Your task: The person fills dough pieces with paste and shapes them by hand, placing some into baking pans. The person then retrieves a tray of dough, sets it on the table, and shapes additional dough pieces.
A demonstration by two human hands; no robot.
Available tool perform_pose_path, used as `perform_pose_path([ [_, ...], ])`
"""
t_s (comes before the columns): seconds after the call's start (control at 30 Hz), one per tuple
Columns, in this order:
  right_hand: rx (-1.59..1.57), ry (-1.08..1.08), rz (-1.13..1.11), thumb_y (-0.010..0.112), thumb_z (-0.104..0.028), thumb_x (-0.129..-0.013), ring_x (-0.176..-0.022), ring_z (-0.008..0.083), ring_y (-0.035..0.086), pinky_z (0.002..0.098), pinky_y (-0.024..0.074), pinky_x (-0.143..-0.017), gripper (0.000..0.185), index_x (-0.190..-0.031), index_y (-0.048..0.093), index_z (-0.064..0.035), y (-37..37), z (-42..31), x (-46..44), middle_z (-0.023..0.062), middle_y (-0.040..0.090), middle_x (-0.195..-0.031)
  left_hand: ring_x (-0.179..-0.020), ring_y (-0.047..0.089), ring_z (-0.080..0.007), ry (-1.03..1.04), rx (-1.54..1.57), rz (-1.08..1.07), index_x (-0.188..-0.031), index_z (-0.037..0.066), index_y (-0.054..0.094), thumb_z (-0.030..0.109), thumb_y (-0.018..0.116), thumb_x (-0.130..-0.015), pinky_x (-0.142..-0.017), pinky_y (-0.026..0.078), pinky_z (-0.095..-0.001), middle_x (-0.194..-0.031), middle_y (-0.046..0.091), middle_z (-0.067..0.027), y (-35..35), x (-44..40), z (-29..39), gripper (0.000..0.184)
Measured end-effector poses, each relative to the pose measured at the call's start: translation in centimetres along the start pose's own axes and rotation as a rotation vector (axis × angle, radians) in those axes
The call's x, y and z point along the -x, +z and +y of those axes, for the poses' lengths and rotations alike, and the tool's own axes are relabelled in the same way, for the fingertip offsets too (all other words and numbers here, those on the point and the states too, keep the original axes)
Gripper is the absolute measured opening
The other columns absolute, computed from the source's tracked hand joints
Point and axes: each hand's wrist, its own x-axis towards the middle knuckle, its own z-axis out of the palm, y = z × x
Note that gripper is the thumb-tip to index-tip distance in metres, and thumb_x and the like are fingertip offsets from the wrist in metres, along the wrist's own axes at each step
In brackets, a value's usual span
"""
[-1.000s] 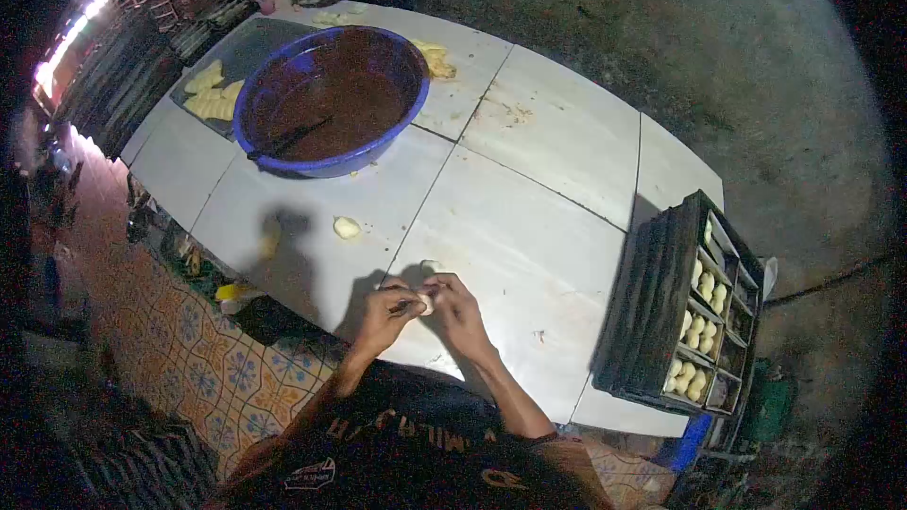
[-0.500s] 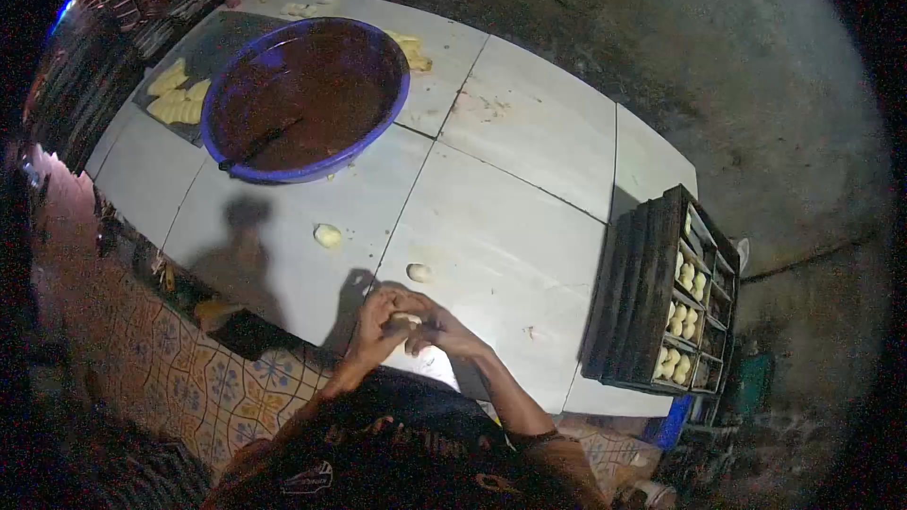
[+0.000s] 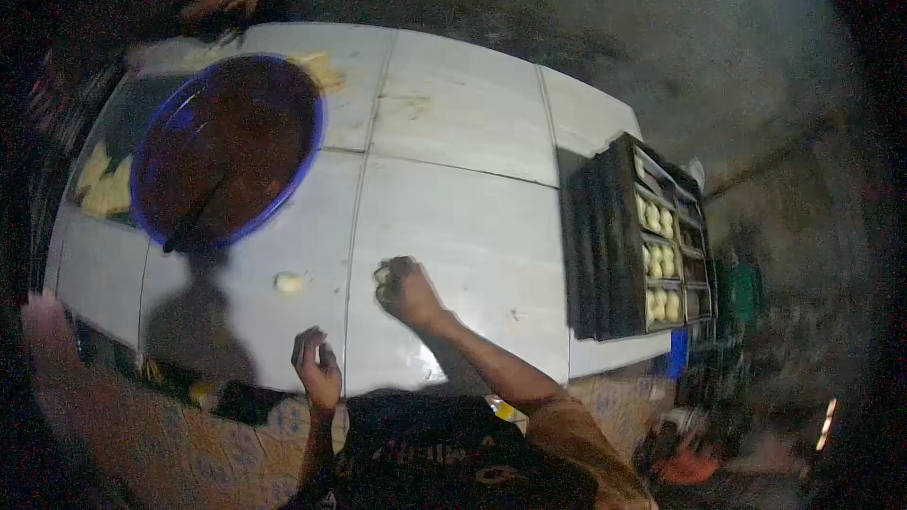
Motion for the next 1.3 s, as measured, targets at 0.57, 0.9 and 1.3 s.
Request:
perform_pose_path([
  [0.57, -0.324, -0.183, 0.025, 0.071, -0.013, -0.08, -0.088, 0.0134, 0.059, 0.0314, 0.0489, -0.086, 0.071, -0.143, 0.038, -0.0157, -27.7, -6.0, 10.2, 0.0057, 0.065, -0.102, -0.087, 0.05, -0.04, -0.002, -0.435, 0.164, -0.089, -0.008, 0.055, 0.002, 0.049, -0.087, -0.079, 0.041, -0.0467, -0.089, 0.052, -0.0232, 6.7, 2.7, 1.1, 0.012],
  [0.9, 0.447, 0.247, 0.504, 0.067, -0.021, -0.074, -0.058, 0.0157, 0.059, 0.033, 0.0454, -0.051, 0.047, -0.112, 0.059, 0.0052, -63.9, 9.4, -1.3, 0.0097, 0.064, -0.072, -0.087, 0.049, -0.0402, -0.134, -0.601, 0.161, -0.088, -0.008, 0.054, 0.006, 0.048, -0.089, -0.079, 0.04, -0.0469, -0.089, 0.051, -0.0228, 8.4, 2.3, 5.4, 0.016],
  [1.3, 0.933, -0.413, 0.437, 0.059, -0.002, -0.087, -0.108, 0.0311, 0.06, 0.0439, 0.052, -0.077, 0.048, -0.133, 0.046, 0.0, -55.8, 3.2, 5.8, 0.0191, 0.055, -0.129, -0.092, 0.049, -0.0366, -0.032, -0.707, 0.325, -0.087, 0.0, 0.058, 0.006, 0.061, -0.075, -0.081, 0.04, -0.0447, -0.093, 0.053, -0.0171, 7.8, 1.0, 2.9, 0.014],
])
